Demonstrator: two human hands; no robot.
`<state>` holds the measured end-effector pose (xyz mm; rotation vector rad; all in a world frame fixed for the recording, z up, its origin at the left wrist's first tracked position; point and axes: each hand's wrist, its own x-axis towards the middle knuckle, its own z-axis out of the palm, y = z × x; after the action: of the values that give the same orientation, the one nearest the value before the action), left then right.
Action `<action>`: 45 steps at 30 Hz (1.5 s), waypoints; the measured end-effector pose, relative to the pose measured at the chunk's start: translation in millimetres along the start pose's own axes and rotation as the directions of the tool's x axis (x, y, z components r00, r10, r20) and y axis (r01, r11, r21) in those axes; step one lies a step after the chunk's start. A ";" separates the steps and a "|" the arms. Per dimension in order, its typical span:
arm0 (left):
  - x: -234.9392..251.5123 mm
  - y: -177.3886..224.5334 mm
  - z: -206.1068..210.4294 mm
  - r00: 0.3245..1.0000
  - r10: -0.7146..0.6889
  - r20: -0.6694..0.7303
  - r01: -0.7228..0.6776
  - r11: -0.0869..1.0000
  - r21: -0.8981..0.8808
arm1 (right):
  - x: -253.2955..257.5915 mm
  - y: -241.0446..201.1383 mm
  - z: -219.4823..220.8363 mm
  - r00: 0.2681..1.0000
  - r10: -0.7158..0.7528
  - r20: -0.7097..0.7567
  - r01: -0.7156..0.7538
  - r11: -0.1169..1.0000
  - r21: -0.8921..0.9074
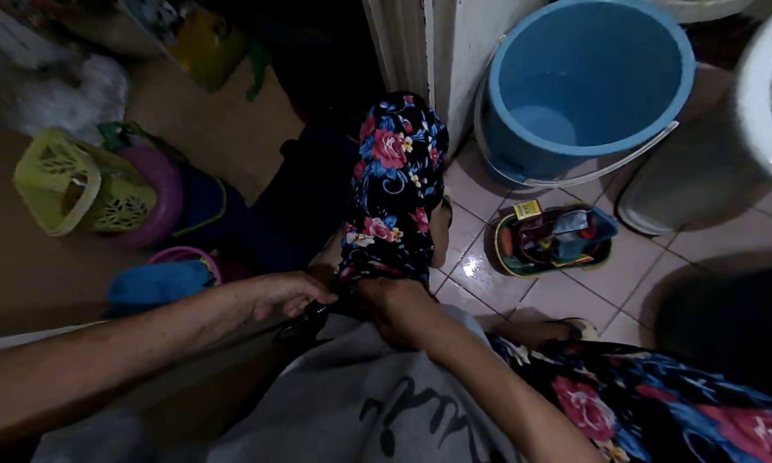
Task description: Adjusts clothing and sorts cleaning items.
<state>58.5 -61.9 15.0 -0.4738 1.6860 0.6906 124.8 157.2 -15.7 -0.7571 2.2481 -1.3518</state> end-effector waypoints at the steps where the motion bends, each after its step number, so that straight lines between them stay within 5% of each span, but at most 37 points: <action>1: 0.3 -1.1 0.3 1.000 0.014 -0.008 -0.014 1.000 -0.011 | 2.7 -2.6 1.9 0.996 -0.073 -0.041 0.074 0.997 0.035; 7: -20.0 9.0 22.7 0.994 0.110 0.002 -0.110 0.989 -0.098 | 3.1 -32.4 8.3 0.901 -0.369 -0.230 0.414 0.889 0.196; 11: 0.2 0.4 33.9 0.984 0.176 -0.023 -0.176 0.957 -0.230 | -0.9 -21.5 6.1 0.949 -0.287 -0.133 0.304 0.943 0.136; 14: 3.4 6.0 29.3 0.991 0.103 -0.083 -0.106 0.994 -0.034 | -0.9 -17.4 4.1 0.985 -0.172 -0.012 0.173 0.979 0.105; 16: -10.7 12.3 18.1 1.000 0.011 -0.025 -0.011 1.000 0.025 | -3.5 -18.4 6.4 0.966 -0.233 -0.113 0.246 0.962 0.123; 19: -22.3 6.3 -1.6 0.993 -0.036 0.115 0.049 0.992 -0.119 | -3.9 -18.7 5.7 0.942 -0.285 -0.177 0.313 0.937 0.155; 24: -8.4 -0.8 15.4 0.989 0.120 0.091 -0.090 0.954 -0.285 | -4.5 -10.5 11.1 0.877 -0.322 -0.357 0.379 0.920 0.100; 27: 6.4 6.8 20.5 0.973 0.213 0.084 -0.183 0.945 -0.272 | -8.7 -6.1 8.0 0.889 -0.264 -0.375 0.315 0.946 0.081; 31: 36.2 10.5 7.7 0.918 0.314 0.243 -0.326 0.945 0.009 | -9.0 9.6 -4.4 0.998 -0.051 -0.043 0.057 0.988 0.145; 34: 39.8 19.1 -13.0 0.889 0.295 0.350 -0.412 0.848 0.333 | -5.6 57.3 -2.8 0.980 -0.005 -0.201 0.030 0.992 0.121; 36: 38.7 19.4 -22.7 0.895 0.256 0.364 -0.401 0.820 0.408 | -2.8 90.3 -1.7 0.957 0.042 -0.287 -0.014 0.995 0.099; 41: 43.2 32.4 -24.6 0.897 0.132 0.422 -0.332 0.833 0.443 | -4.9 105.2 3.7 0.965 0.262 -0.017 -0.248 0.931 0.266; 45: 43.8 47.9 -37.8 0.918 0.139 0.371 -0.323 0.804 0.499 | -6.7 100.2 4.4 0.957 0.281 0.074 -0.291 0.929 0.229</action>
<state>-9.8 -49.3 -13.5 0.2586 1.5517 0.3911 108.5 196.9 -106.7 -0.3535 2.0211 -1.4121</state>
